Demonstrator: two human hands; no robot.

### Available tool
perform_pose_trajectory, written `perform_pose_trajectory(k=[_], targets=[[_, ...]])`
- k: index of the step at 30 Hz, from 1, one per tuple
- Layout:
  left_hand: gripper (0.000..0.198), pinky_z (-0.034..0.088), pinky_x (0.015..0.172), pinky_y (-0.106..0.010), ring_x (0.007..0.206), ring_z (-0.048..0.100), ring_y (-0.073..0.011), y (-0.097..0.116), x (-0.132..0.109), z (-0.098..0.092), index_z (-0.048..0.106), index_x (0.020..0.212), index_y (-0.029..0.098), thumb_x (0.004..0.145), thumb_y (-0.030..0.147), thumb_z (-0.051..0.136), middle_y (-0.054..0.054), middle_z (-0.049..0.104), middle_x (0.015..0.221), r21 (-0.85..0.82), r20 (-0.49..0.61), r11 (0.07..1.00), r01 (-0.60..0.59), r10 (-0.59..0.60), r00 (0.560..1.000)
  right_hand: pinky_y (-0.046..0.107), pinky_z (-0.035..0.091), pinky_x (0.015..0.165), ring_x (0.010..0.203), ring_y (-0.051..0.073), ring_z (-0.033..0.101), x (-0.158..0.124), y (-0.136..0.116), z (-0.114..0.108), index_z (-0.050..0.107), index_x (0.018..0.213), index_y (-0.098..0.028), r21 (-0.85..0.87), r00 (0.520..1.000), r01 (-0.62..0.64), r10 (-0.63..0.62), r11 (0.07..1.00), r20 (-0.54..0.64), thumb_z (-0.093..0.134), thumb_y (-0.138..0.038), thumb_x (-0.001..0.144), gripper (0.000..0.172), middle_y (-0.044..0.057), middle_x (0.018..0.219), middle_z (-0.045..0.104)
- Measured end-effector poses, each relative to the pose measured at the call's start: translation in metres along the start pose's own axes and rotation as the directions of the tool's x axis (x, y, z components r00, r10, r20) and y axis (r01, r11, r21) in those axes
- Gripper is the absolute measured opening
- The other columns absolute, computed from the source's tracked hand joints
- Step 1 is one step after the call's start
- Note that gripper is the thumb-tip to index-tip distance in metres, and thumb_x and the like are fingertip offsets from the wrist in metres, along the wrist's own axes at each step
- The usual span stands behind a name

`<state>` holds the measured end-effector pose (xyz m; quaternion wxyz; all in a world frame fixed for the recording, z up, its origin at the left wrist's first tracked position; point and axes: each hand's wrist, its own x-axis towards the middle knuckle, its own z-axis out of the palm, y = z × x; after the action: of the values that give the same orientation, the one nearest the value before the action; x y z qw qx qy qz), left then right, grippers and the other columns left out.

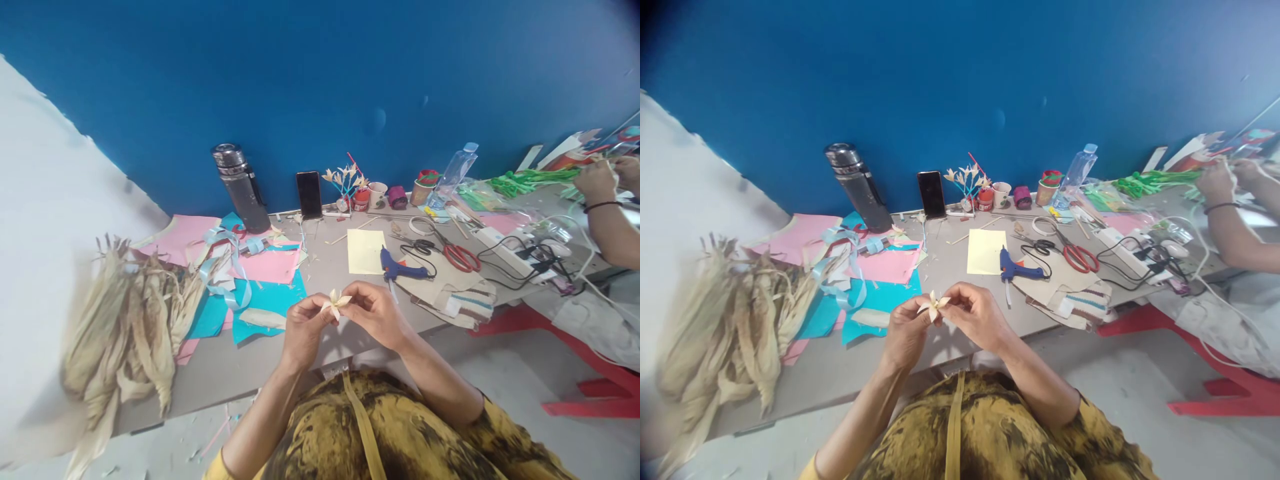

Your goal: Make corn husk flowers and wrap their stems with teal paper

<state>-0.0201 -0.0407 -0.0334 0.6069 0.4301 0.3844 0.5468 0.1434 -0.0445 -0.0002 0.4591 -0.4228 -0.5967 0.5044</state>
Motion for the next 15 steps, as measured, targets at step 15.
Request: perform_pose_trajectory(k=[15], targets=[[0.027, 0.043, 0.059, -0.023, 0.055, 0.053, -0.0093, 0.002, 0.003, 0.004, 0.069, 0.062, 0.016, 0.058, 0.031, 0.092, 0.001, 0.063, 0.059, -0.19, 0.012, 0.978, 0.081, -0.08, 0.997, 0.022, 0.039, 0.052, 0.055, 0.01, 0.051, -0.004, -0.009, 0.007, 0.065, 0.07, -0.018, -0.204, 0.987, 0.131, -0.147, 0.97, -0.066, 0.064, -0.031, 0.091, 0.024, 0.0, 0.065, 0.065]])
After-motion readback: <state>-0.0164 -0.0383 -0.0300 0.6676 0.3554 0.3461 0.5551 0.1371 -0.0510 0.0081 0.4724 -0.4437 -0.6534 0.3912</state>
